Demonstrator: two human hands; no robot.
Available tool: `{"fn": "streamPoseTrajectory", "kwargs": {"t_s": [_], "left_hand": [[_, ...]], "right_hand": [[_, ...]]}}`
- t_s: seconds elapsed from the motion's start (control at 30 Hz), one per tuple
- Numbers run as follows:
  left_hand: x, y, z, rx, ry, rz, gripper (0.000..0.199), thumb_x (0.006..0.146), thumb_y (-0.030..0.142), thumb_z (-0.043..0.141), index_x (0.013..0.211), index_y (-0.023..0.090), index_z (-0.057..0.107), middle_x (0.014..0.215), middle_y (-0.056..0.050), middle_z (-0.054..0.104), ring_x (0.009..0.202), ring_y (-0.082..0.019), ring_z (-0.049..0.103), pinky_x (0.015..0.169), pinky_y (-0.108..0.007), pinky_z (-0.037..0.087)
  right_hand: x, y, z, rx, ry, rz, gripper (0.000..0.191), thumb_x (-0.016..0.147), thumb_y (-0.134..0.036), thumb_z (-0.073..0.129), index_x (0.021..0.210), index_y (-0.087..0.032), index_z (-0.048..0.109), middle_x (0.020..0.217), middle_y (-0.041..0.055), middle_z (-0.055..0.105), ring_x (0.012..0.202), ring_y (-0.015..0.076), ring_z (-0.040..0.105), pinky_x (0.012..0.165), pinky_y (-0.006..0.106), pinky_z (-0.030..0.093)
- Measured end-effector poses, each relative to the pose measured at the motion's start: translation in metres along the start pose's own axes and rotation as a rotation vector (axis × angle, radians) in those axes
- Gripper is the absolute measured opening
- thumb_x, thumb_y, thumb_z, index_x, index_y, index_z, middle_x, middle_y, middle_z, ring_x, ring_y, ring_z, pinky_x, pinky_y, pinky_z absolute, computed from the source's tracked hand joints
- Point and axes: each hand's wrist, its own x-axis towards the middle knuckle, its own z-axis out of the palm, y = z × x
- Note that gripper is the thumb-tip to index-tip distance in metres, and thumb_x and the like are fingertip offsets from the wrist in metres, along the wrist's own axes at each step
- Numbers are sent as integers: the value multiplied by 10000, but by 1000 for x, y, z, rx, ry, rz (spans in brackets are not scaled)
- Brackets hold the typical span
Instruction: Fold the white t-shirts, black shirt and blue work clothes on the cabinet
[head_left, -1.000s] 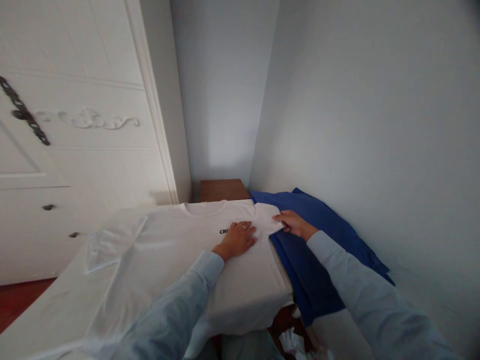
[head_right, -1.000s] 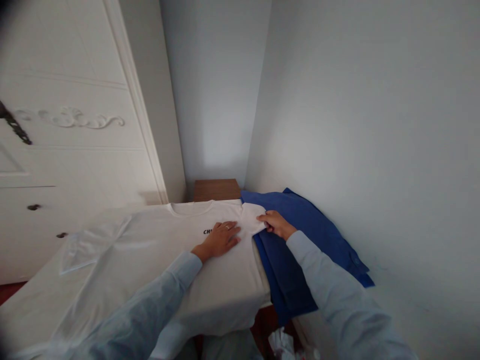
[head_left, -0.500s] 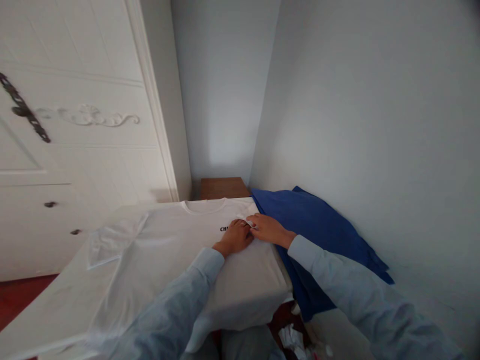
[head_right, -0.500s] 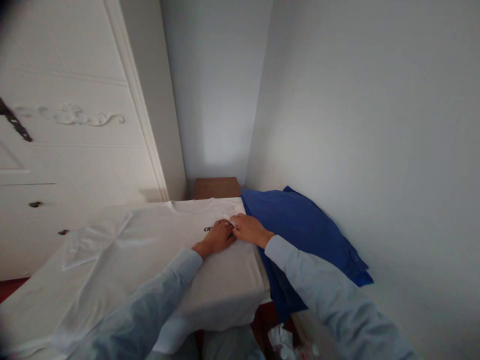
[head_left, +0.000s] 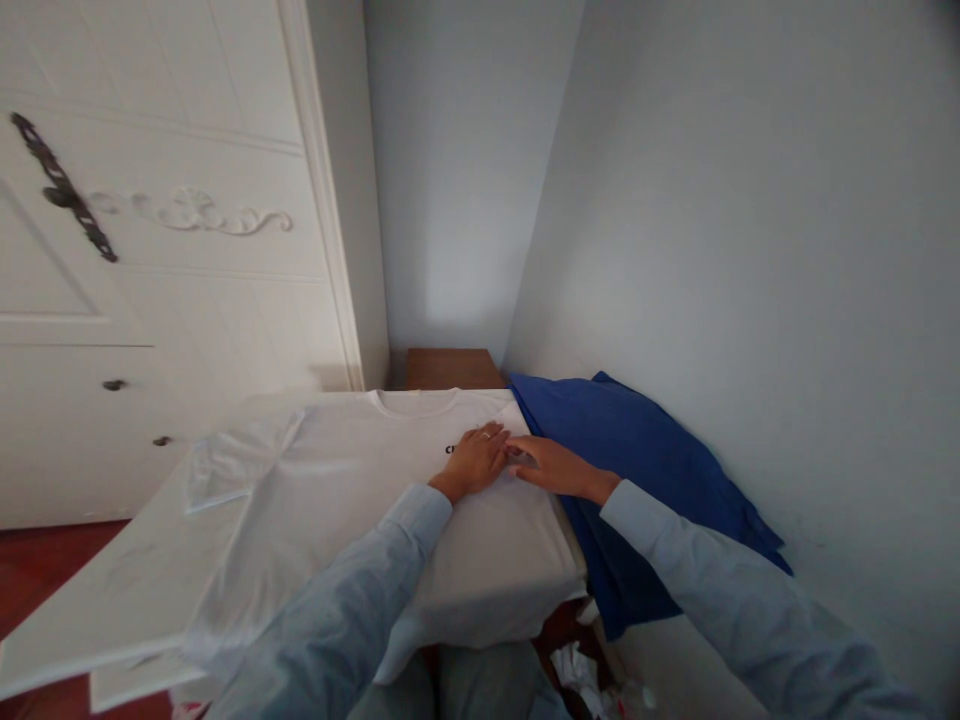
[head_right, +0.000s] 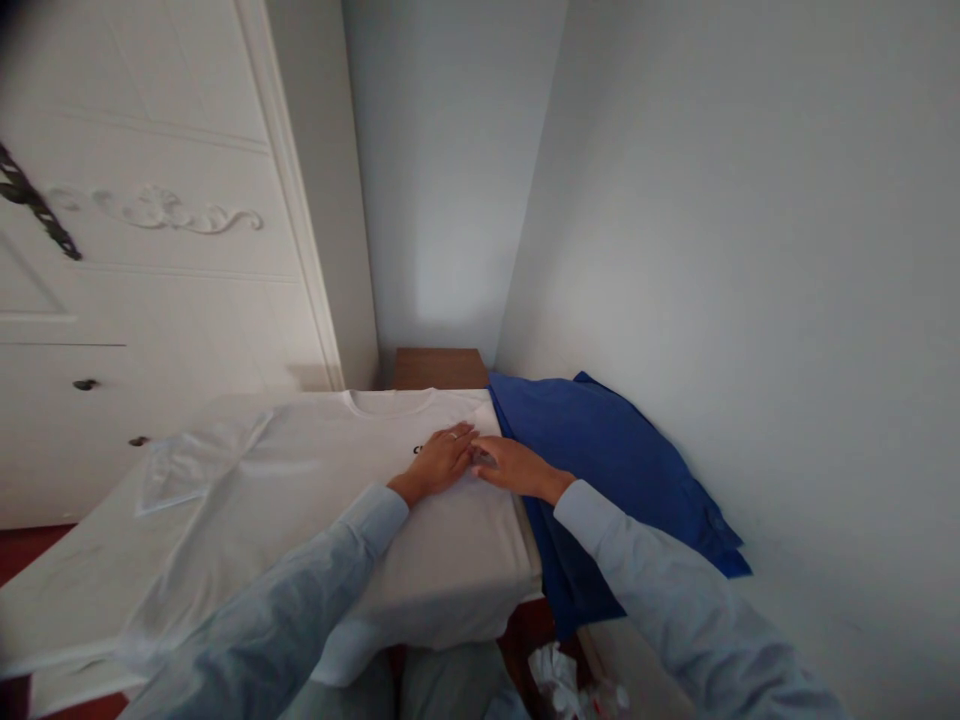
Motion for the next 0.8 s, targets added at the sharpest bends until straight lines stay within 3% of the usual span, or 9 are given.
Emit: {"fn": "streamPoseTrajectory", "kwargs": {"t_s": [0.1,0.27,0.4,0.63,0.8], "left_hand": [[-1,0,2,42,-111,10,422,1026,323,373,1325,174,631,1452,-153,582,1384,-270,502,1180,-485,340],[1,0,1,56,-85,6,434,1039,383,380,1329,179,630,1470,-157,564,1399,-262,490,1188,-467,336],[1,0,0,73,-100,3,445,1043,392,378,1333,164,627,1468,-163,564,1400,-267,489,1191,-456,334],[-1,-9,-5,-46,-35,-21,378,985,302,503,1310,161,636,1468,-145,570,1405,-239,486,1178,-400,379],[-5,-41,-44,-79,248,-328,330,938,257,562,1234,180,685,1395,-120,633,1318,-236,566,1145,-377,425]], "right_hand": [[-16,5,-3,-96,22,30,414,908,-251,616,1311,-160,635,1360,159,648,1279,284,592,1116,461,425],[-52,7,-4,-113,-83,-3,418,840,-212,682,1257,-189,691,1392,142,635,1307,286,579,1136,448,418],[-57,-9,-11,-102,-62,-4,409,897,-260,646,1302,-206,673,1383,119,648,1303,270,586,1145,435,412],[0,-18,-7,-115,-9,-103,400,893,-234,642,1285,-156,675,1381,145,645,1310,265,577,1151,430,405],[54,-4,-2,-76,107,-77,308,918,-220,594,1197,-159,709,1262,143,712,1181,255,652,1075,422,454]]}}
